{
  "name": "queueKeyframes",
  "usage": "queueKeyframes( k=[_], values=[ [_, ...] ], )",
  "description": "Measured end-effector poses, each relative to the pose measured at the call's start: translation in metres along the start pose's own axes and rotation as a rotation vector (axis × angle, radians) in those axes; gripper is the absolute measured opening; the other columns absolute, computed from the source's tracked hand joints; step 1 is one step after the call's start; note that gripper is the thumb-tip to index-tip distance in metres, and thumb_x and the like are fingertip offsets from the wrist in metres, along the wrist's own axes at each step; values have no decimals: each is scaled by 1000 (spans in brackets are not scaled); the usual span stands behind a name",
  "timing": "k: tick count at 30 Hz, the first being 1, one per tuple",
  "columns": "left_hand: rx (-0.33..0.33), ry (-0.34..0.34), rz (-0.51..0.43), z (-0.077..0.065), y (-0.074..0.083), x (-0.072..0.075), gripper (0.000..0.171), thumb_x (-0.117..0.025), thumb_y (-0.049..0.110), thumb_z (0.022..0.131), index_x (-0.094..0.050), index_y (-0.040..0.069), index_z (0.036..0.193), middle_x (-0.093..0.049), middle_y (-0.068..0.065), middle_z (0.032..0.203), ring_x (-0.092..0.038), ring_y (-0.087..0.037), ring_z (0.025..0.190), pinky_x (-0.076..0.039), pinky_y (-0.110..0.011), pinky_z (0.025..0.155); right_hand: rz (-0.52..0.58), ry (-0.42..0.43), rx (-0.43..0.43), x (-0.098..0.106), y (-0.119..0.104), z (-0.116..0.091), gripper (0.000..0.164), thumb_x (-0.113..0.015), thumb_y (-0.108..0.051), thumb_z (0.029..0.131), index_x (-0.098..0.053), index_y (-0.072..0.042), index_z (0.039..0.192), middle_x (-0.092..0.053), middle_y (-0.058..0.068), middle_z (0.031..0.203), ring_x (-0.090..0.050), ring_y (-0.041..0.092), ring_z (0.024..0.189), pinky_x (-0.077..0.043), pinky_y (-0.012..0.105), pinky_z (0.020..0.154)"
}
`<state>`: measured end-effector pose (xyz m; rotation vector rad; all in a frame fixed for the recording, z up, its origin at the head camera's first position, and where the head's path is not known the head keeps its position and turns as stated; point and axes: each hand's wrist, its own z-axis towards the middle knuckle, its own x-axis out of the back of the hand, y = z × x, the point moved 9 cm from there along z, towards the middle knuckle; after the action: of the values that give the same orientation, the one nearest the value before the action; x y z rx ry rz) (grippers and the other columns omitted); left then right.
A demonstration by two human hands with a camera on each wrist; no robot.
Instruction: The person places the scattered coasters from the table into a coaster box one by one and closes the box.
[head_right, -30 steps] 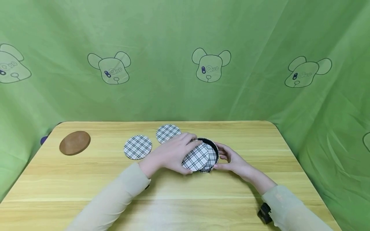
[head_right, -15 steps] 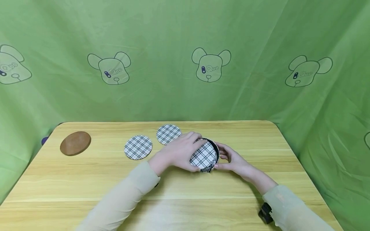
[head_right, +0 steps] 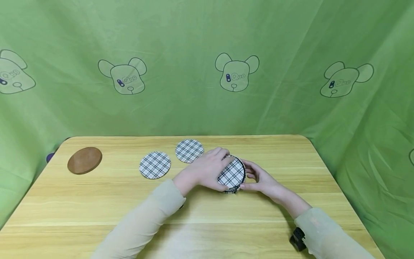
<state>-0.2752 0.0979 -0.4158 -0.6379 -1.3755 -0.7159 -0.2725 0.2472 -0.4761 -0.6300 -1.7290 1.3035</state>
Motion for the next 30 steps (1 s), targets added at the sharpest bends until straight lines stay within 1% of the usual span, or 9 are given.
queueKeyframes(
  k=[10,16,23,30],
  values=[
    [16,-27,47,6,3,-10,107,-76,75,78,-48,10,158,-51,-9,154,-48,-20,141,-39,-33,128,-1,-8,-9,-1,-1,0,93,-76,-4,93,-19,7,165,-28,37,166,-52,-10,124,-41,5,106],
    [9,-14,61,5,5,-9,105,-76,75,78,-50,10,156,-54,-7,151,-49,-19,138,-42,-32,126,-6,-6,-7,0,0,0,92,-76,-3,92,-20,7,165,-28,37,165,-53,-10,123,-41,6,106],
    [6,-22,60,4,5,-8,105,-73,75,81,-48,9,158,-53,-7,153,-49,-19,140,-41,-32,126,0,-17,1,0,-1,1,92,-76,-3,93,-20,7,165,-29,38,164,-53,-8,123,-42,7,105],
    [6,-13,59,4,4,-7,104,-73,76,81,-49,10,158,-54,-6,151,-50,-18,138,-43,-31,124,-9,-10,-5,0,0,0,91,-76,-3,93,-21,6,165,-30,37,165,-53,-9,123,-42,7,106]
  ],
)
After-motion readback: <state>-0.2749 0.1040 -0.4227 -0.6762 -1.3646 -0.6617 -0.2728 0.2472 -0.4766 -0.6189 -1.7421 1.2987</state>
